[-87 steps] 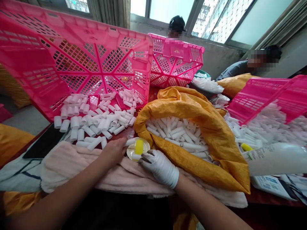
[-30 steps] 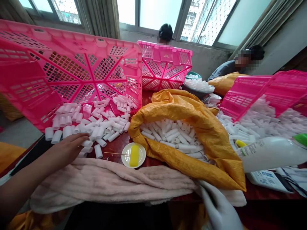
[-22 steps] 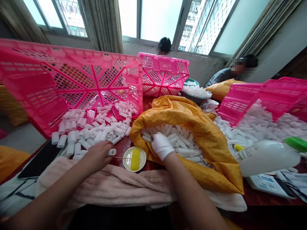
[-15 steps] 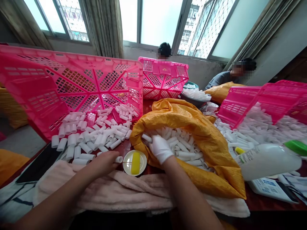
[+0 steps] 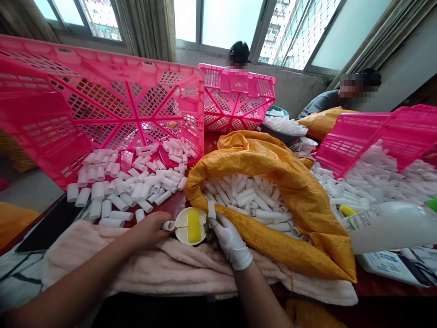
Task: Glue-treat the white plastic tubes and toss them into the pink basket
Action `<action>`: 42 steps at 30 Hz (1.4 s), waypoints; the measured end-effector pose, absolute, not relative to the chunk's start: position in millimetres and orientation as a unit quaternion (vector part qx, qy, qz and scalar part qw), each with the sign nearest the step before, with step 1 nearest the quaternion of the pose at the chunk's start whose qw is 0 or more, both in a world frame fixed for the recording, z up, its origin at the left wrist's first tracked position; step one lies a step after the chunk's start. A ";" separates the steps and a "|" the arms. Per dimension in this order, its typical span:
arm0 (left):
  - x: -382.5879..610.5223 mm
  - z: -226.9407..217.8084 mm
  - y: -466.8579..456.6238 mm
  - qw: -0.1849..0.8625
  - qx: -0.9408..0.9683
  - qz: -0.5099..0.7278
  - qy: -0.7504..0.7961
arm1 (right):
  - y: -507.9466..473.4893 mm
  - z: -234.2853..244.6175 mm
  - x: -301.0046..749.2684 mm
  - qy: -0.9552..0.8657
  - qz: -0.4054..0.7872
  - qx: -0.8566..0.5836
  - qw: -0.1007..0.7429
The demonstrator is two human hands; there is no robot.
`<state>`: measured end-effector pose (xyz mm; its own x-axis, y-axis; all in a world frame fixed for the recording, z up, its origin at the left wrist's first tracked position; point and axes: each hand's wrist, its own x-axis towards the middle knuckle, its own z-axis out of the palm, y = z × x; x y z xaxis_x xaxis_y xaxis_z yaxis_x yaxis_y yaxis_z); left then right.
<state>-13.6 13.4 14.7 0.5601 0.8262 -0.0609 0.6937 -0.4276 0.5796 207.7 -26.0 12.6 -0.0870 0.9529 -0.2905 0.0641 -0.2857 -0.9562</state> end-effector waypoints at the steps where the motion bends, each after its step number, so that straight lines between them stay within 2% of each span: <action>1: -14.0 15.1 13.3 0.286 0.836 0.121 0.452 | -26.2 12.3 208.3 -0.452 0.581 -0.556 0.385; 19: -21.0 17.8 14.1 0.290 0.829 0.141 0.457 | -28.4 6.4 210.2 -0.459 0.592 -0.535 0.392; 22: -23.5 17.4 14.2 0.276 0.834 0.146 0.455 | -31.1 12.7 212.4 -0.463 0.585 -0.524 0.411; 24: -24.5 18.0 13.3 0.269 0.839 0.150 0.448 | -33.0 24.6 215.2 -0.501 0.572 -0.521 0.388; 29: -25.8 21.8 9.3 0.231 0.842 0.169 0.457 | -32.8 62.3 221.4 -0.685 0.475 -0.514 0.205; 32: -25.9 23.2 7.7 0.203 0.843 0.196 0.459 | -29.8 69.8 220.0 -0.748 0.393 -0.517 0.138; 36: -24.0 22.3 6.7 0.177 0.850 0.208 0.450 | -26.9 59.0 213.0 -0.769 0.282 -0.558 0.130; 42: -19.7 15.0 7.2 0.159 0.866 0.182 0.438 | -25.6 31.3 207.3 -0.743 0.217 -0.601 0.197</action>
